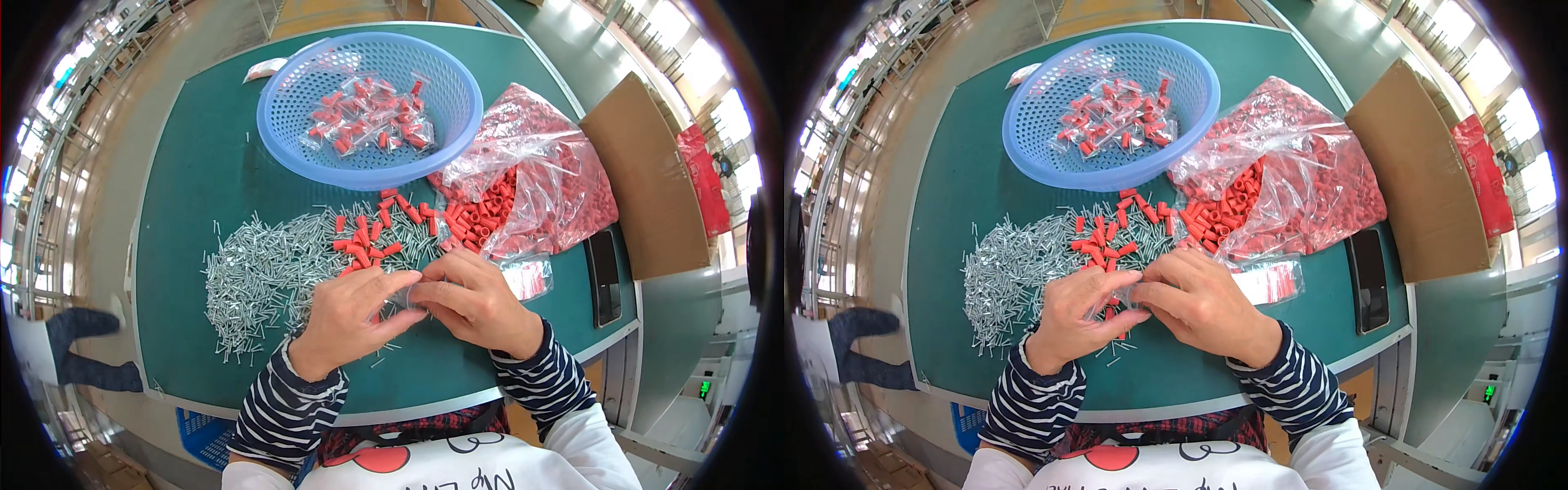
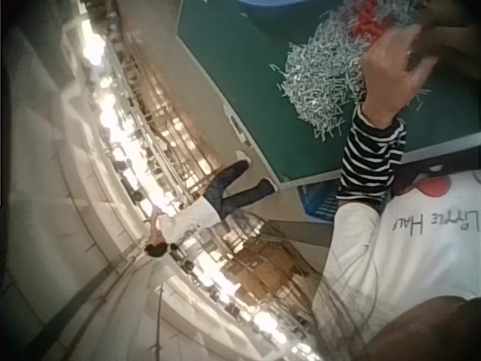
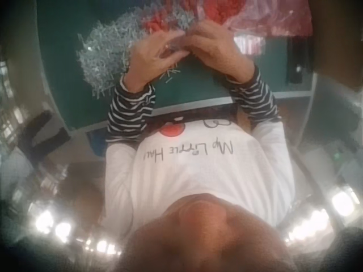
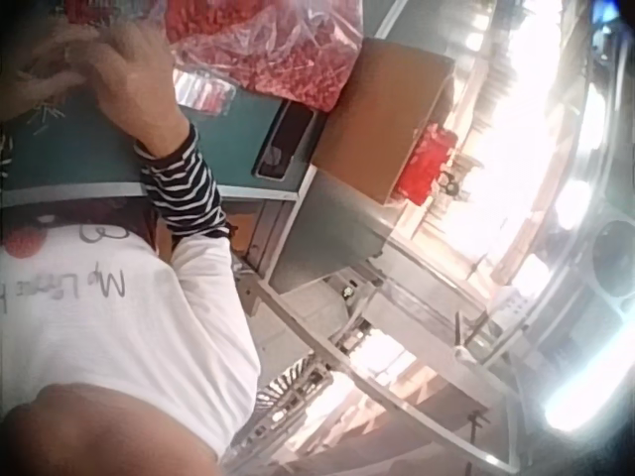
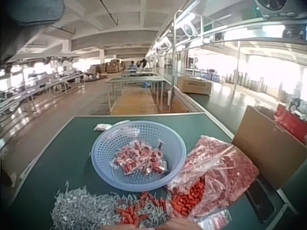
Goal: The person packs screws and plastic anchors into small plastic bags by hand at a workstation.
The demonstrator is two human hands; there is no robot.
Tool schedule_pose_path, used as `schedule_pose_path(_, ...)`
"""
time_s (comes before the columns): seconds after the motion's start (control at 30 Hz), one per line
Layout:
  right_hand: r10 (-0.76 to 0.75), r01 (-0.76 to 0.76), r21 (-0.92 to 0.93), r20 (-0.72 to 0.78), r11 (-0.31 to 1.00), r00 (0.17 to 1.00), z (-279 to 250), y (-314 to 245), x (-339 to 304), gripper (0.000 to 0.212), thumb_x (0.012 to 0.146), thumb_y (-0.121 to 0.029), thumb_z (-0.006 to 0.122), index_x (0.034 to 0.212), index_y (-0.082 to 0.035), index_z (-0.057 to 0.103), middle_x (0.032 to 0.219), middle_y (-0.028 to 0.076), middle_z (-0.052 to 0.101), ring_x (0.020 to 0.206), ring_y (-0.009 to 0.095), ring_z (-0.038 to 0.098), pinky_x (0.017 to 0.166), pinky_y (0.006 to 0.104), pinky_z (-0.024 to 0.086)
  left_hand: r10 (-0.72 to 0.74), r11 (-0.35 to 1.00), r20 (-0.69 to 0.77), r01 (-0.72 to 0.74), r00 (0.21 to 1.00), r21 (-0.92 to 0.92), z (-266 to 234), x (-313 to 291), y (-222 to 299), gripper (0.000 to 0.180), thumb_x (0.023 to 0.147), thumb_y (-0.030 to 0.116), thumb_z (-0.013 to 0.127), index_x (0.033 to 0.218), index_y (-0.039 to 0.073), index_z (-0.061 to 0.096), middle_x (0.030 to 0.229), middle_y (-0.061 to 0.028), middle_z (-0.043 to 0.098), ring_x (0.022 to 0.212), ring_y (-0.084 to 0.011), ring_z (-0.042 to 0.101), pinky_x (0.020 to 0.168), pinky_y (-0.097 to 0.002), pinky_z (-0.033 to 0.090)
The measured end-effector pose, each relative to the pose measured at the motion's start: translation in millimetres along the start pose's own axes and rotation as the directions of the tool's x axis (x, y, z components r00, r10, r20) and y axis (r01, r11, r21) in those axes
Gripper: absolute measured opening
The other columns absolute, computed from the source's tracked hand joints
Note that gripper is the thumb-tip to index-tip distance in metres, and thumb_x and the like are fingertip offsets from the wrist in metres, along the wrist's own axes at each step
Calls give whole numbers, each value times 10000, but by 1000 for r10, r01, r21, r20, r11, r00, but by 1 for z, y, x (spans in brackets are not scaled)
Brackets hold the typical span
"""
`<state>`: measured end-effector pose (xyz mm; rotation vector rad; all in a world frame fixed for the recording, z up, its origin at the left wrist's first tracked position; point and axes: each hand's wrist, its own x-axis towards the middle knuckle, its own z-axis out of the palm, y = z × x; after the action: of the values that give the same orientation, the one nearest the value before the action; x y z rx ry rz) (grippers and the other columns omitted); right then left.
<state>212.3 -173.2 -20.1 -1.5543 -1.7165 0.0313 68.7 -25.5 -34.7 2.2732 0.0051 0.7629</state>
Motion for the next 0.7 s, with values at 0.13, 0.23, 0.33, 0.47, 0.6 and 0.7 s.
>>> schedule_pose_path(0.13, 28, -29, 56, 21, 998, 999, -1, -2, 1, 251, 717, -12, 734, 957, -41, 668, 905, 85, 600, 770, 264, 580, 660, 371, 453, 41, 999, -18, -40, 999, 36, -3, 1, 1, 421, 685, 191, 839, 1055, 95, 663, 758, -42, 637, 593, -184, 608, 510, -298, 487)
schedule_pose_path(0.23, 84, -82, 145, -14, 986, 996, -3, -5, 5, 264, 727, 0, 726, 982, -46, 674, 910, 93, 603, 774, 272, 590, 663, 375, 471, 56, 997, -58, -53, 997, 49, -5, -2, 1, 409, 695, 185, 837, 1050, 84, 660, 753, -51, 638, 595, -190, 612, 517, -308, 491)
schedule_pose_path(0.33, 246, -235, 223, -20, 946, 969, -16, -7, 8, 281, 726, 10, 719, 997, -55, 676, 911, 98, 605, 788, 289, 607, 679, 381, 499, -52, 999, -133, 53, 990, 0, -9, -4, 0, 391, 703, 172, 834, 1040, 74, 662, 743, -57, 630, 580, -186, 597, 518, -305, 483)
schedule_pose_path(0.47, 180, -155, -109, 294, 982, 939, -15, 9, 0, 208, 745, -75, 722, 943, -49, 666, 872, 95, 583, 831, 287, 606, 717, 398, 493, -133, 988, -157, 118, 979, -102, -8, -5, -2, 376, 706, 157, 831, 1034, 74, 668, 728, -55, 616, 556, -170, 563, 506, -289, 458)
schedule_pose_path(0.6, 179, -104, -217, 363, 971, 915, -5, 9, 1, 161, 770, -138, 705, 908, -66, 665, 845, 76, 583, 824, 280, 591, 703, 407, 471, -122, 989, -134, 109, 983, -100, -5, -4, -4, 384, 702, 159, 833, 1039, 73, 670, 732, -53, 615, 548, -167, 551, 501, -287, 450)
schedule_pose_path(0.7, 191, -85, -298, 350, 951, 917, 0, 4, 4, 139, 754, -141, 693, 858, -64, 644, 835, 77, 582, 802, 283, 594, 683, 408, 468, -130, 988, -129, 118, 983, -96, -4, -4, -5, 380, 698, 158, 833, 1031, 67, 673, 748, -62, 626, 562, -178, 570, 514, -291, 465)
